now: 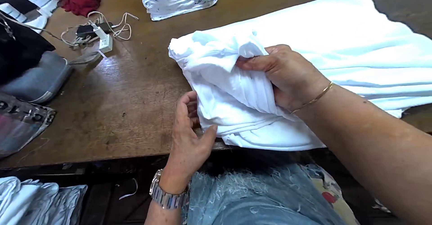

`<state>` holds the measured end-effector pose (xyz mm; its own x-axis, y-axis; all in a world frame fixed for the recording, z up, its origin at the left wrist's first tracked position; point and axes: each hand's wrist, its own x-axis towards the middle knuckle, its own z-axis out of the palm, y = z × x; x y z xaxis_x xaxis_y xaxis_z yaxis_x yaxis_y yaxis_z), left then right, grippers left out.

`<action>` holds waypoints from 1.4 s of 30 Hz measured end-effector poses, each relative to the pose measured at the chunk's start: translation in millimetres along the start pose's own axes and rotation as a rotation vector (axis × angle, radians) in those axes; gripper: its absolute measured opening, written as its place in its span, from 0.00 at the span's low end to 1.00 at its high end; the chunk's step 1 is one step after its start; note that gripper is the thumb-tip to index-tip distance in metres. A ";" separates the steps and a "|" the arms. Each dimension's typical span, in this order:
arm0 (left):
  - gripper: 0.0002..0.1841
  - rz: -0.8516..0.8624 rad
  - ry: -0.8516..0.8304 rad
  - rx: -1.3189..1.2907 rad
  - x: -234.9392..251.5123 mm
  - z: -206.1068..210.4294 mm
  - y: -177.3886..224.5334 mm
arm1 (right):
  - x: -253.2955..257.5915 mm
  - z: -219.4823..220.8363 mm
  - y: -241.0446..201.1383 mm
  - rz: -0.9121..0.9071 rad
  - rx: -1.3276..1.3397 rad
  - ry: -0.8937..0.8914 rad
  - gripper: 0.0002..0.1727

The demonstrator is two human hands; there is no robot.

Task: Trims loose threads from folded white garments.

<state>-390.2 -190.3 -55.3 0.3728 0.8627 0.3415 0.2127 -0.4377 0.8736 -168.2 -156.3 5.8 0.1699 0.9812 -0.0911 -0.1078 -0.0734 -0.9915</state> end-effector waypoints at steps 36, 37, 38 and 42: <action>0.12 -0.379 0.230 -0.447 -11.9 -63.0 -9.7 | -20.5 -38.8 -34.4 -0.675 -0.473 -0.441 0.09; 0.22 -0.450 0.230 -0.476 -2.9 -64.5 -6.2 | -15.4 -51.4 -44.1 -0.613 -0.408 -0.282 0.12; 0.32 -0.519 0.200 -0.487 8.8 -63.6 -2.9 | -8.3 -65.4 -52.4 -0.538 -0.398 -0.135 0.12; 0.33 -0.597 -0.002 -0.461 50.5 -32.4 2.6 | 19.0 -114.2 -46.7 -0.315 -0.543 0.204 0.13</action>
<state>-400.0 -139.7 -24.6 0.3144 0.9195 -0.2360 -0.0206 0.2552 0.9667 -48.1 -154.6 39.7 0.3009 0.9209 0.2478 0.4775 0.0795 -0.8750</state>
